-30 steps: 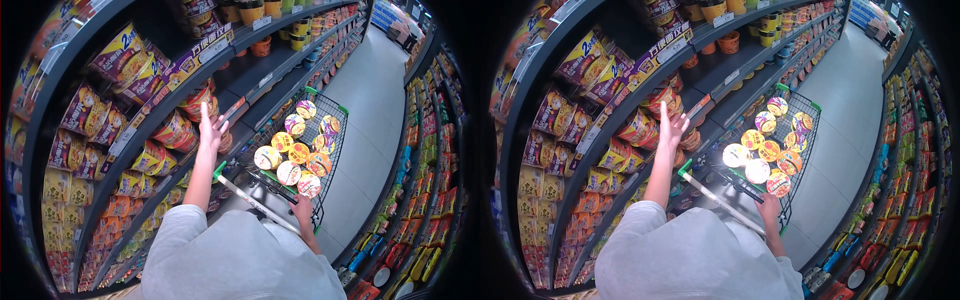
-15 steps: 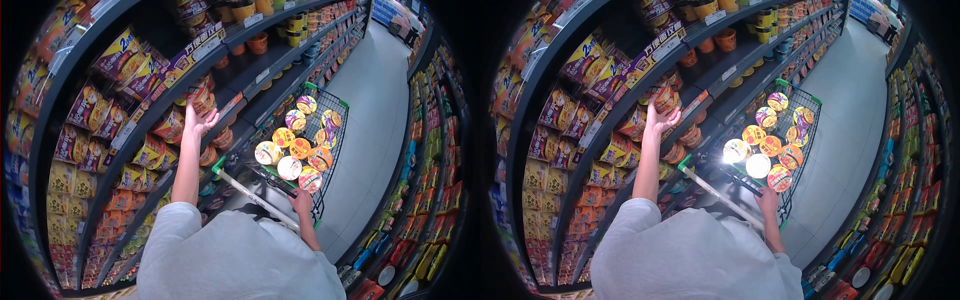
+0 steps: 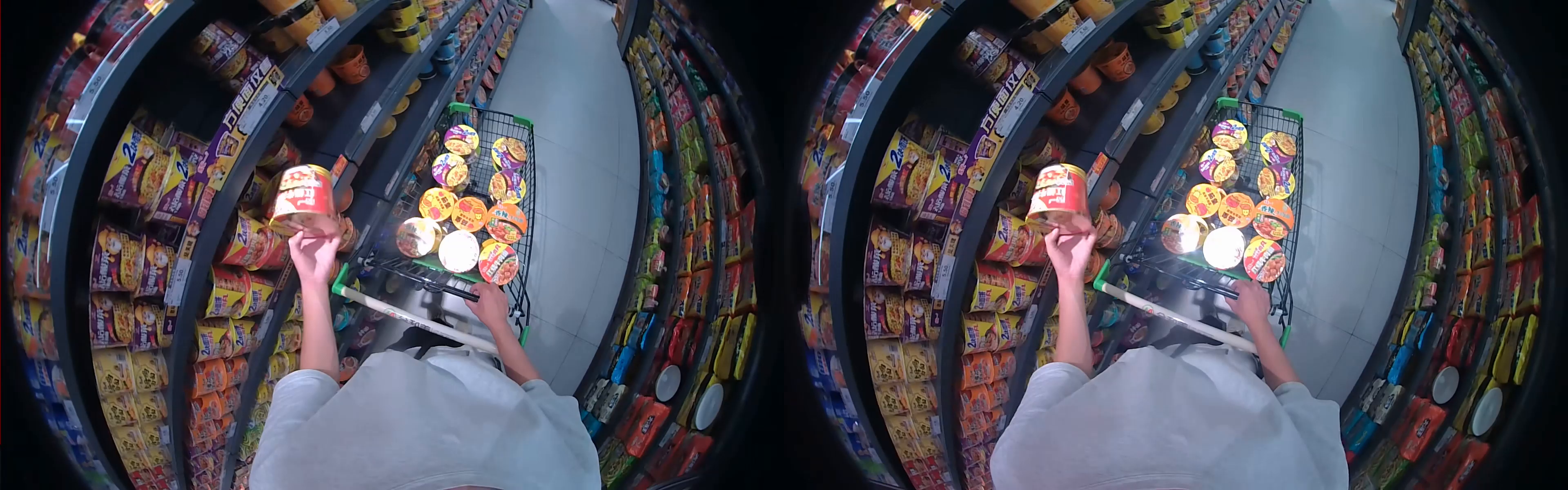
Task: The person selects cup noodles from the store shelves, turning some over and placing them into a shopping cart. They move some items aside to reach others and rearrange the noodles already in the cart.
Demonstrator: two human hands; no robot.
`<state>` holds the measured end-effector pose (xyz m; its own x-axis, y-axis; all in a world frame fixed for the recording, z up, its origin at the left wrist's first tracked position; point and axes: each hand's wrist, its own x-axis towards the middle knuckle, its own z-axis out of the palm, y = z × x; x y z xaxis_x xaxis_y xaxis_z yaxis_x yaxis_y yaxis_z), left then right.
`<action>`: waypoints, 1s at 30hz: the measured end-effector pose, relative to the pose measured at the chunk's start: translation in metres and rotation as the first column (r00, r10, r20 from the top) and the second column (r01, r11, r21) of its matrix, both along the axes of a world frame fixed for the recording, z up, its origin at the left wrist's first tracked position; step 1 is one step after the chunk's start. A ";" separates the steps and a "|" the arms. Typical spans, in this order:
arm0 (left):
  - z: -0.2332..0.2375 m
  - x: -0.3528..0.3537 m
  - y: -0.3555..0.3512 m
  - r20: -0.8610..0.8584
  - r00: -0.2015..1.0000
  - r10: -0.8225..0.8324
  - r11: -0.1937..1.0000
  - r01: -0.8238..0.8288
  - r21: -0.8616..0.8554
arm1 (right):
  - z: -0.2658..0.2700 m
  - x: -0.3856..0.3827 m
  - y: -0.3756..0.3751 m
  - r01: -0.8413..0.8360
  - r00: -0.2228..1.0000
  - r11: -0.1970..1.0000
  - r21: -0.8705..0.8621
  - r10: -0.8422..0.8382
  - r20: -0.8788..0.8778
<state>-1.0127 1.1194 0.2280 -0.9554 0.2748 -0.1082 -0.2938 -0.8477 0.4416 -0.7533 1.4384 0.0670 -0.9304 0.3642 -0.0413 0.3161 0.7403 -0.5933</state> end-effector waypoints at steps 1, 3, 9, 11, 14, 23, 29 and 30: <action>-0.002 0.006 0.008 -0.016 1.000 -0.004 1.000 0.004 0.028 | -0.003 -0.001 -0.002 -0.003 1.000 1.000 0.000 0.003 -0.002; -0.011 0.015 0.027 0.025 0.989 -0.143 0.983 0.139 0.122 | -0.006 -0.003 -0.002 0.002 1.000 1.000 -0.005 -0.002 -0.010; -0.045 0.030 0.086 -0.126 0.877 -0.463 0.827 0.479 0.294 | -0.008 -0.002 0.001 -0.027 1.000 0.999 -0.027 0.027 -0.006; -0.044 0.042 0.097 -0.106 0.855 -0.508 0.804 0.515 0.297 | -0.008 -0.001 0.001 -0.025 1.000 0.999 -0.032 0.025 -0.006; -0.024 0.066 0.114 -0.120 0.755 -0.645 0.670 0.633 0.388 | 0.003 0.001 0.001 -0.016 1.000 0.999 -0.033 0.016 0.004; -0.075 0.149 0.101 0.346 0.403 -0.847 0.423 0.906 -0.018 | -0.012 -0.002 0.002 -0.026 0.999 1.000 0.003 0.026 -0.020; -0.036 0.118 0.080 0.146 0.284 -0.948 0.311 0.926 0.213 | -0.003 -0.001 0.001 -0.025 0.996 1.000 0.005 0.025 -0.082; -0.026 0.113 0.071 0.154 0.266 -0.952 0.294 0.933 0.206 | -0.002 0.001 0.001 -0.023 0.998 1.000 0.012 0.024 -0.064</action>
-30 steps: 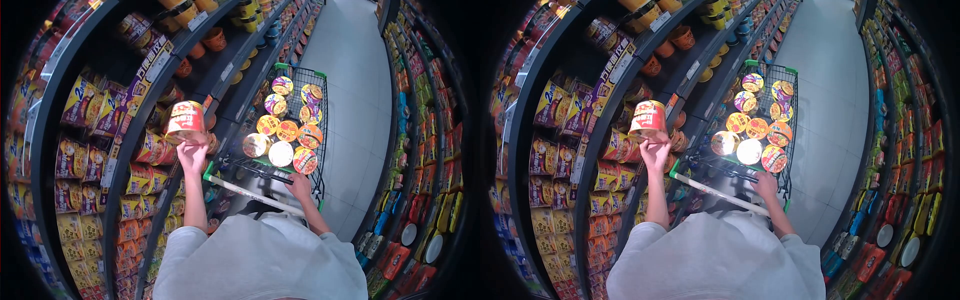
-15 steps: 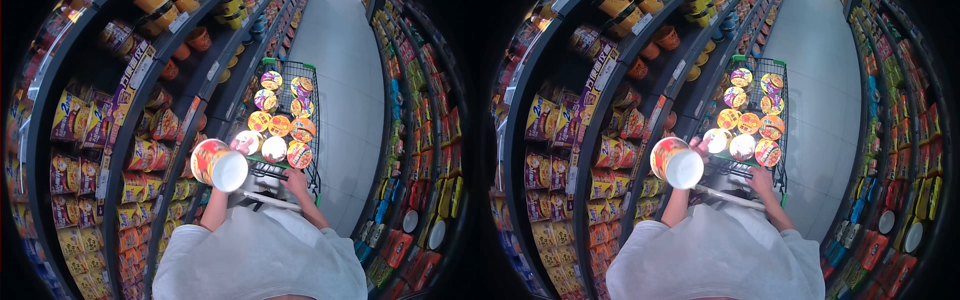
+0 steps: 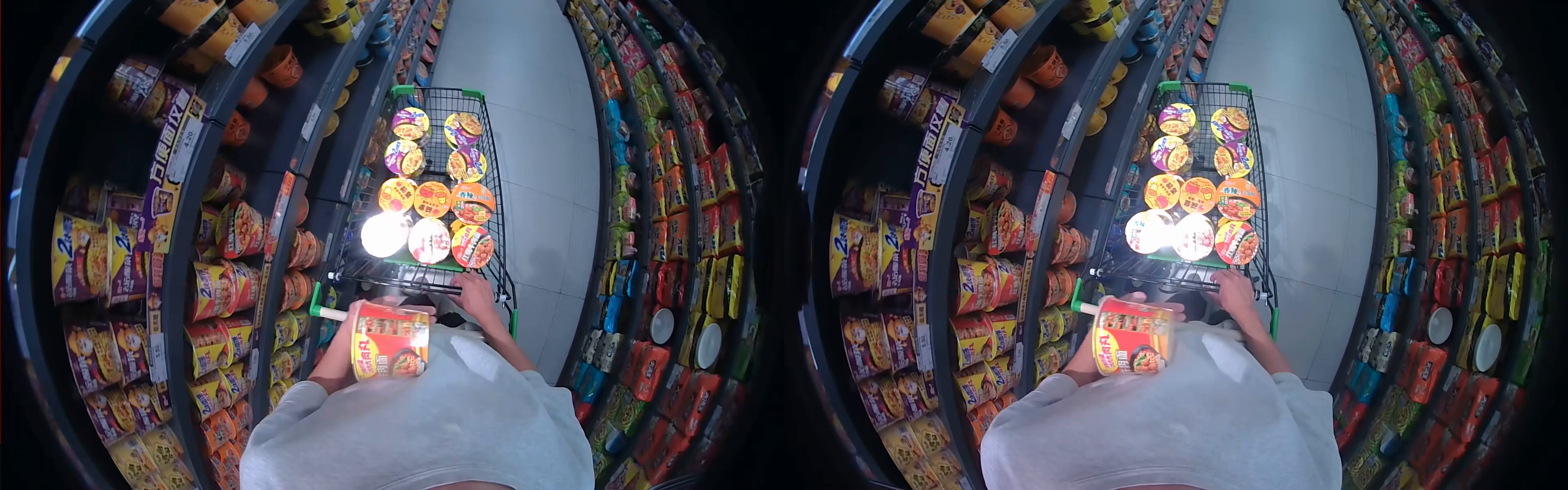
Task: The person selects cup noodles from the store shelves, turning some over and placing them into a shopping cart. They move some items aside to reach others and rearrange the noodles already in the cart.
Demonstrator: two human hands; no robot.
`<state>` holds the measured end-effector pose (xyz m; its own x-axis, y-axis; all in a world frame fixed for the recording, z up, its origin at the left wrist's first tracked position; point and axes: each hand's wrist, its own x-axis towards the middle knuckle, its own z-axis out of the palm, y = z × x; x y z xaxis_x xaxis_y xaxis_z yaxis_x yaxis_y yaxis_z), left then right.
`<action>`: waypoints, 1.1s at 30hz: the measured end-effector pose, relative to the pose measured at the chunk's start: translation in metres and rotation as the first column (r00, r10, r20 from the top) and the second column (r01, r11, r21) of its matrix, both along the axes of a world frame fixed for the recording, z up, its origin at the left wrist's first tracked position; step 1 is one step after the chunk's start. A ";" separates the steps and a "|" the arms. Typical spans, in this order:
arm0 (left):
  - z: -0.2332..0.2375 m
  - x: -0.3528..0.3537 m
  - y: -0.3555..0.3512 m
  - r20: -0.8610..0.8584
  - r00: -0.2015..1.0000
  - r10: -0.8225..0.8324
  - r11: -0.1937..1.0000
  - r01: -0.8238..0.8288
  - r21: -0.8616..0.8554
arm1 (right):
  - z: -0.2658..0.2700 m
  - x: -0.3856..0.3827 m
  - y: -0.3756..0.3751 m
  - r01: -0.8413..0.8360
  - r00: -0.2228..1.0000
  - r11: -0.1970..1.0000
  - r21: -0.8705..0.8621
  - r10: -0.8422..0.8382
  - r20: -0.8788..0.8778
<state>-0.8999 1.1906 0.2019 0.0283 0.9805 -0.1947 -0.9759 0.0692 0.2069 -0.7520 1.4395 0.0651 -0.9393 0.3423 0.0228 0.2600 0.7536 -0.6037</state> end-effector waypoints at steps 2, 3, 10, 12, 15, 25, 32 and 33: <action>0.000 -0.020 -0.027 -0.054 0.998 0.012 1.000 -0.012 0.006 | 0.000 -0.005 -0.002 0.000 1.000 1.000 0.012 0.000 0.022; -0.031 -0.032 -0.050 -0.142 0.990 0.024 1.000 -0.022 0.019 | -0.002 -0.006 -0.003 0.005 1.000 1.000 0.004 -0.005 0.030; -0.051 -0.075 -0.027 -0.229 0.970 -0.086 0.957 0.144 0.251 | 0.000 -0.011 -0.004 0.034 0.994 0.999 0.022 -0.036 0.106; -0.049 -0.100 -0.010 -0.301 0.942 -0.147 0.982 0.175 0.069 | 0.001 -0.010 -0.008 0.054 0.988 0.997 0.049 -0.061 0.145; -0.101 -0.136 -0.014 -0.262 0.945 -0.197 0.954 0.124 -0.271 | -0.001 -0.012 -0.010 0.118 0.975 0.993 0.024 -0.121 0.185; -0.173 -0.211 0.169 -0.701 0.669 -0.248 0.685 -0.391 -0.615 | 0.013 -0.022 -0.012 0.157 0.959 0.986 0.059 -0.166 0.228; -0.299 -0.228 0.200 -0.646 0.639 -0.418 0.563 -0.375 -0.736 | 0.009 -0.023 -0.007 0.159 0.978 0.984 0.081 -0.168 0.123; -0.283 -0.225 0.200 -0.690 0.575 -0.440 0.591 -0.393 -0.704 | 0.010 -0.022 -0.007 0.159 0.978 0.984 0.076 -0.168 0.125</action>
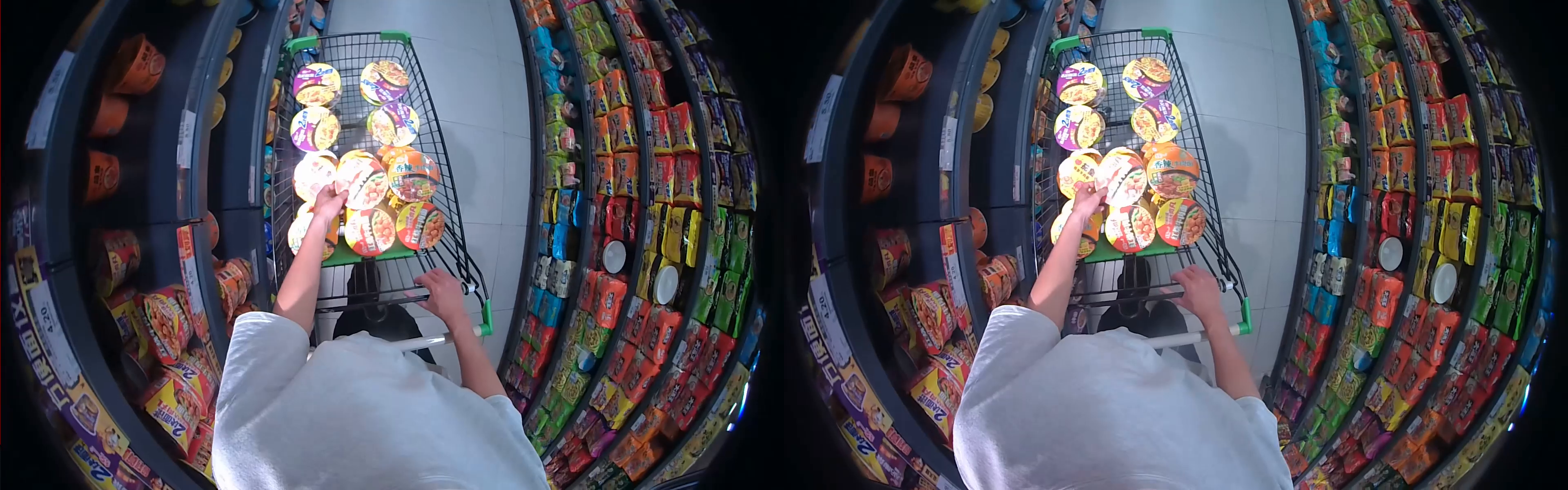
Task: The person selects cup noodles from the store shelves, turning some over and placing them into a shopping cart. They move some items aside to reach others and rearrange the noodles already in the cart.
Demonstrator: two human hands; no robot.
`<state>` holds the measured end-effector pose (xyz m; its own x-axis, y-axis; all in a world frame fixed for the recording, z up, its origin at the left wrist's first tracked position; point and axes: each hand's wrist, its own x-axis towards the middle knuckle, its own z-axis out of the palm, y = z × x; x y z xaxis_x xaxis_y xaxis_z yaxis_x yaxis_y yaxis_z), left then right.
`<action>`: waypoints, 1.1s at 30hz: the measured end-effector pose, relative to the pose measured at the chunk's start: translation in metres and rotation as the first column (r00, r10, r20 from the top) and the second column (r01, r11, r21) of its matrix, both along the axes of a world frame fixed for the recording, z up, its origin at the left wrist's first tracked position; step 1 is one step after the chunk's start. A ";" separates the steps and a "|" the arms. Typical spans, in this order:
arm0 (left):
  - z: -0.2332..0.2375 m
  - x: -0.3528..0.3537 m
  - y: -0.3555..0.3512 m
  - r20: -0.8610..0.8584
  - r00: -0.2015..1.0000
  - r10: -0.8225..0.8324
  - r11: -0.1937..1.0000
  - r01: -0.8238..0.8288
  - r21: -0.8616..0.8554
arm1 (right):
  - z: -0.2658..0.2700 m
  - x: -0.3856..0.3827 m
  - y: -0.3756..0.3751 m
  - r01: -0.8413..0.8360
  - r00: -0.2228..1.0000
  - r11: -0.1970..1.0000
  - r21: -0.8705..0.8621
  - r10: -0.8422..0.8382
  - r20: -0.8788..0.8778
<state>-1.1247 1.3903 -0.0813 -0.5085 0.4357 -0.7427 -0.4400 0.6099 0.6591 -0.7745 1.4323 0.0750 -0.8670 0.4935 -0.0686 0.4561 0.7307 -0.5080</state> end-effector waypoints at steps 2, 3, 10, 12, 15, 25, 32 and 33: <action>-0.041 -0.003 -0.008 -0.166 0.986 -0.012 0.992 0.032 0.118 | -0.001 0.001 -0.001 0.005 1.000 1.000 0.006 -0.005 0.012; -0.039 -0.002 -0.007 -0.149 0.986 0.076 0.982 -0.049 0.181 | -0.002 0.001 -0.001 0.004 1.000 1.000 0.011 -0.004 0.014; -0.046 -0.020 -0.009 -0.019 0.999 0.030 0.978 -0.026 0.206 | -0.004 0.002 0.001 -0.007 1.000 1.000 0.004 0.007 -0.006; -0.047 -0.024 -0.012 0.009 1.000 -0.024 0.979 0.022 0.205 | -0.006 0.003 0.001 -0.021 0.999 0.999 0.033 0.022 -0.037; -0.030 -0.011 -0.018 -0.146 0.989 0.002 0.996 0.011 0.088 | -0.008 0.004 0.000 -0.024 0.997 0.999 0.044 0.027 -0.072; 0.109 0.122 -0.098 -0.496 0.833 -0.245 0.953 0.302 0.036 | -0.010 0.012 -0.001 -0.045 0.993 0.999 -0.014 0.044 -0.109; 0.199 0.172 -0.162 -0.813 0.558 -0.167 0.980 0.188 -0.072 | -0.014 0.016 0.005 -0.136 0.987 0.988 -0.066 0.130 -0.091; 0.211 0.167 -0.171 -0.844 0.514 -0.153 0.984 0.157 -0.083 | -0.016 0.016 0.004 -0.141 0.986 0.988 -0.059 0.135 -0.098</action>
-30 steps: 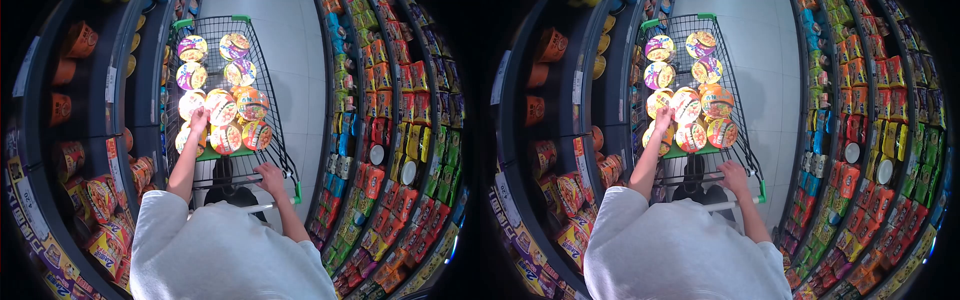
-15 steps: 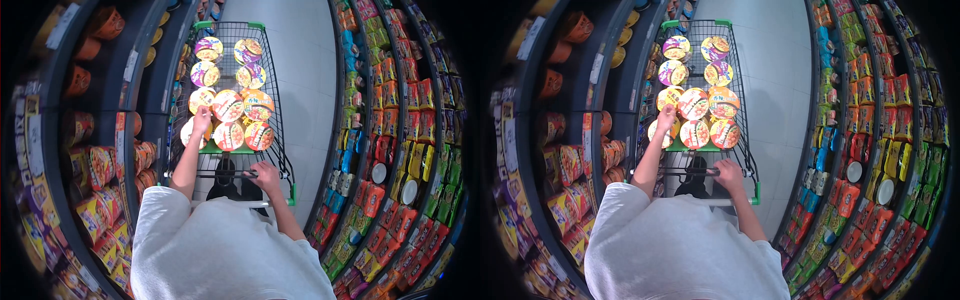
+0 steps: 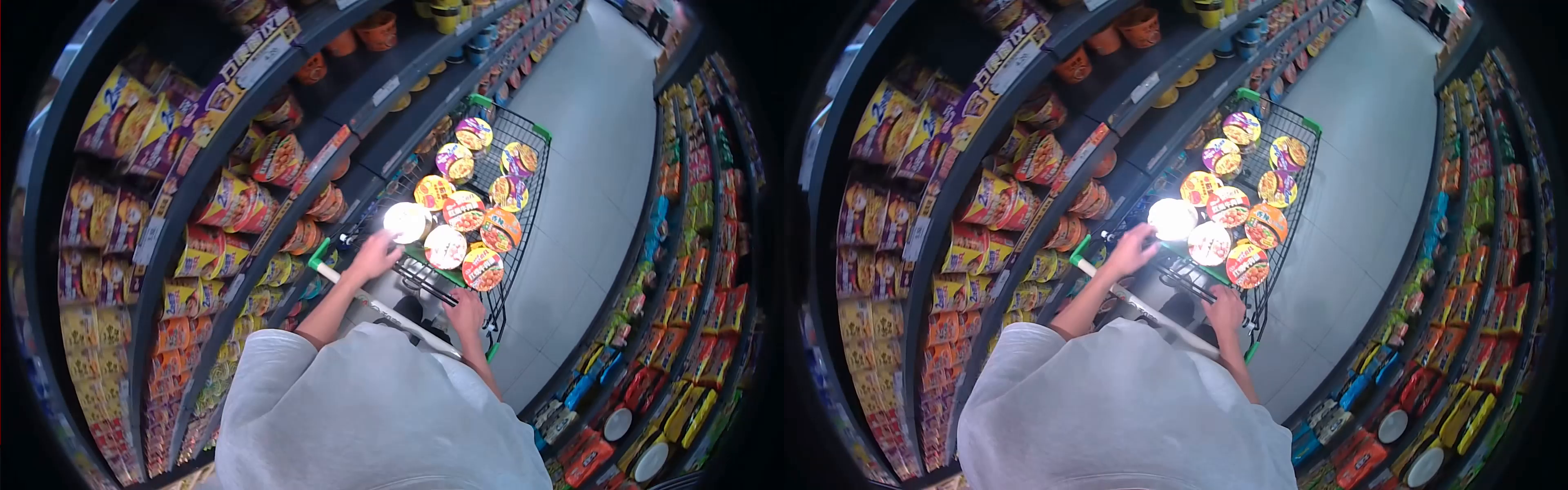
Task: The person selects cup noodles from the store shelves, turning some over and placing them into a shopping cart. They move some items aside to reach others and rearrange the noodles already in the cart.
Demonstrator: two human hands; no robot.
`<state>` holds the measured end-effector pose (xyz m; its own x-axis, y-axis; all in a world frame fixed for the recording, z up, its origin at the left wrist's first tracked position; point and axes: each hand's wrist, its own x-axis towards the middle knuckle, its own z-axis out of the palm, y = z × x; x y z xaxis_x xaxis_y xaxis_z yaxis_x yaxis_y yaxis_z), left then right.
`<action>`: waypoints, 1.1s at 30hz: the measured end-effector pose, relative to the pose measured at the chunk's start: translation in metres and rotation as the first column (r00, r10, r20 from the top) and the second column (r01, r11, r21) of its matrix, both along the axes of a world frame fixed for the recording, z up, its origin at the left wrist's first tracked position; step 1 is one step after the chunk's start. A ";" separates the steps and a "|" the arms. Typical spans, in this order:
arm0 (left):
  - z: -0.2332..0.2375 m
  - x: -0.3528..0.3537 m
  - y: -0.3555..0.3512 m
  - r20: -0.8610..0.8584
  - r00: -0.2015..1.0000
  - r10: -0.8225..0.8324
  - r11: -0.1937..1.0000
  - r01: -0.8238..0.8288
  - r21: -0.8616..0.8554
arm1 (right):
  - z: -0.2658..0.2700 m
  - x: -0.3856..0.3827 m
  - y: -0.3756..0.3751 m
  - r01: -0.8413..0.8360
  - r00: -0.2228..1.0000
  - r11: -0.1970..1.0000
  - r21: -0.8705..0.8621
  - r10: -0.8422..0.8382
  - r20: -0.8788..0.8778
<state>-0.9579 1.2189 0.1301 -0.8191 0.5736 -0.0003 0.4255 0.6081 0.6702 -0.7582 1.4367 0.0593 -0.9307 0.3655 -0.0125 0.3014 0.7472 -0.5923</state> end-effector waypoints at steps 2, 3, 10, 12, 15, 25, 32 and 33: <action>0.052 -0.028 -0.007 -0.129 0.989 0.070 0.992 -0.055 0.115 | -0.002 0.001 0.001 -0.011 1.000 1.000 -0.014 0.011 0.011; 0.073 -0.048 -0.012 -0.335 0.936 0.113 0.980 -0.049 0.194 | -0.003 0.001 0.000 -0.013 1.000 1.000 -0.019 0.013 0.009; 0.162 -0.194 -0.098 -0.527 0.479 0.701 0.671 -0.694 0.262 | -0.008 0.004 0.003 -0.022 0.999 1.000 -0.002 0.022 -0.028; 0.121 -0.220 -0.122 -0.691 0.353 0.631 0.568 -0.816 0.102 | -0.008 0.004 0.003 -0.015 1.000 1.000 -0.008 0.014 -0.018; 0.122 -0.217 -0.118 -0.608 0.489 0.626 0.498 -0.850 -0.171 | -0.004 0.004 0.002 -0.013 1.000 1.000 0.003 0.013 -0.023; 0.162 -0.182 -0.075 -0.647 0.626 0.435 0.554 -0.753 -0.356 | 0.000 0.003 0.000 0.000 1.000 1.000 0.009 0.001 -0.027; 0.194 -0.161 -0.080 -0.593 0.730 0.339 0.810 -0.547 -0.211 | 0.004 0.003 0.001 -0.005 1.000 1.000 -0.014 0.005 0.000; 0.199 -0.162 -0.083 -0.533 0.777 0.334 0.839 -0.503 -0.209 | 0.006 0.004 0.001 -0.005 1.000 1.000 -0.024 0.005 -0.003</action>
